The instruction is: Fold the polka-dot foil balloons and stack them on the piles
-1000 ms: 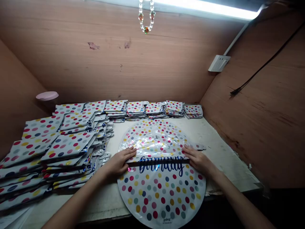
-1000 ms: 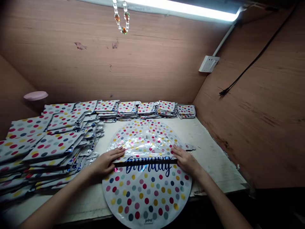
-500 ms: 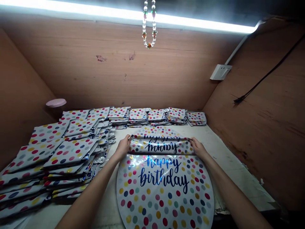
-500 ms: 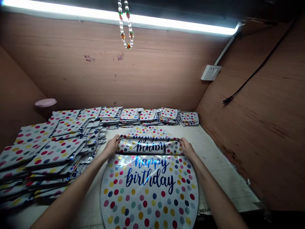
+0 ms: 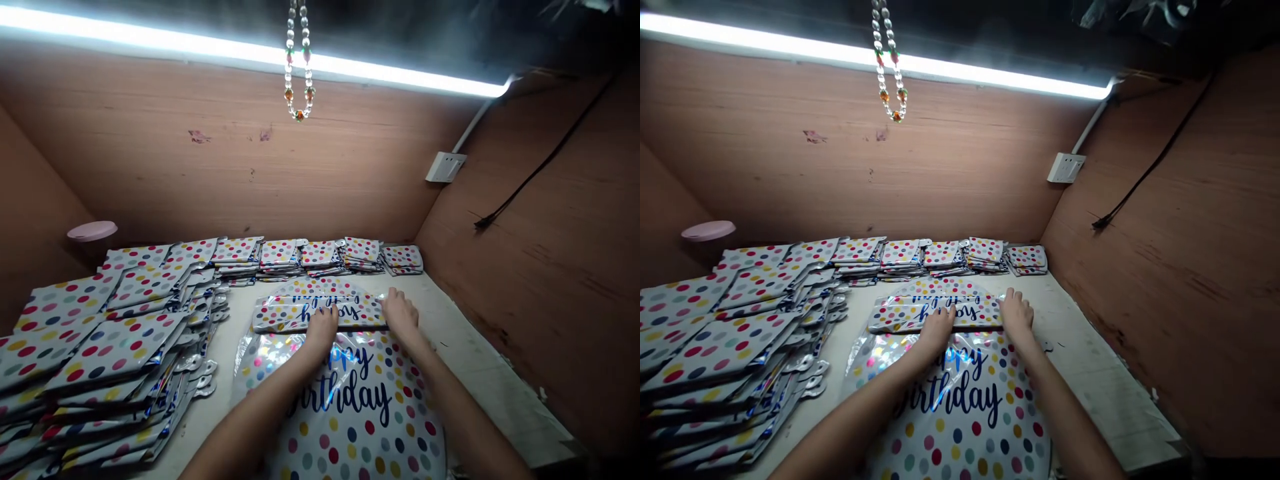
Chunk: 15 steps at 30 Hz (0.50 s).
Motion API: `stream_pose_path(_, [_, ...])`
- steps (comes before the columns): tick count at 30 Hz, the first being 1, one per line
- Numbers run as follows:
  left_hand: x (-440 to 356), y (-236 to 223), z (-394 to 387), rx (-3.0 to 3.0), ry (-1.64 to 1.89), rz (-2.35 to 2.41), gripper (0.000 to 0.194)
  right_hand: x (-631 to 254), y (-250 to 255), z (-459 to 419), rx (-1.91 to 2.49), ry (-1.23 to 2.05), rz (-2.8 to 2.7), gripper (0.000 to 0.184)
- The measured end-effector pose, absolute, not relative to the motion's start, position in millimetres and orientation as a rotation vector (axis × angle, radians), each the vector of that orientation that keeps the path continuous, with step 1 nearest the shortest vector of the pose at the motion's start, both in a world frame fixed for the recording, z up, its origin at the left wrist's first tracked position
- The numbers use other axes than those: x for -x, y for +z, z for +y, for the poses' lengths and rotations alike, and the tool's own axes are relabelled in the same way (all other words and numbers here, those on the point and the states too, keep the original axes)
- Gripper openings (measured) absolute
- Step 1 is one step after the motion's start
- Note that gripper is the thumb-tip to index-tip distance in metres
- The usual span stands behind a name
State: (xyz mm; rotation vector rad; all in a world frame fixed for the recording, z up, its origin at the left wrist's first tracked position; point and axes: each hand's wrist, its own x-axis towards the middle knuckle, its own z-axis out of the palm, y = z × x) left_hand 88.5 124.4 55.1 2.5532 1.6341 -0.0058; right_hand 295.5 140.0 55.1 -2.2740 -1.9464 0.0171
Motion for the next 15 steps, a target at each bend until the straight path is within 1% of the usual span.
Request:
stream_pose_path(1, [-89, 61, 132, -2.538, -0.009, 1.654, 0.045, -284, 52, 124, 2.234, -0.067, -1.938, 0.034])
stream_pose_path(2, [-87, 70, 140, -2.526, -0.004, 1.672, 0.034, -271, 47, 109, 2.103, -0.178, -1.962, 0.035])
stream_pose_path(3, [-82, 81, 148, -2.518, 0.016, 1.695, 0.024, -260, 41, 95, 1.944, -0.191, -2.056, 0.036])
stream_pose_path(4, [-74, 96, 156, -2.514, 0.053, 1.727, 0.018, -250, 33, 84, 1.826, -0.155, -2.153, 0.041])
stream_pose_path(5, [-65, 115, 163, -2.512, 0.108, 1.768, 0.016, -243, 25, 75, 1.734, -0.103, -2.245, 0.047])
stream_pose_path(8, [-24, 186, 177, -2.509, 0.371, 1.931, 0.024, -233, 9, 67, 1.745, 0.076, -2.386, 0.066])
stream_pose_path(10, [10, 240, 176, -2.484, 0.612, 2.055, 0.03, -233, 4, 71, 1.795, 0.127, -2.39, 0.069])
stream_pose_path(11, [27, 264, 172, -2.473, 0.815, 2.102, 0.031, -233, 4, 73, 1.803, 0.145, -2.387, 0.07])
stream_pose_path(12, [42, 285, 165, -2.458, 1.154, 2.083, 0.03, -233, 5, 75, 1.804, 0.166, -2.385, 0.071])
stream_pose_path(14, [65, 311, 144, -2.418, 1.518, 2.038, 0.032, -231, 10, 77, 1.805, 0.214, -2.332, 0.076])
stream_pose_path(15, [72, 313, 130, -2.426, 1.616, 1.937, 0.035, -230, 14, 75, 1.788, 0.225, -2.261, 0.08])
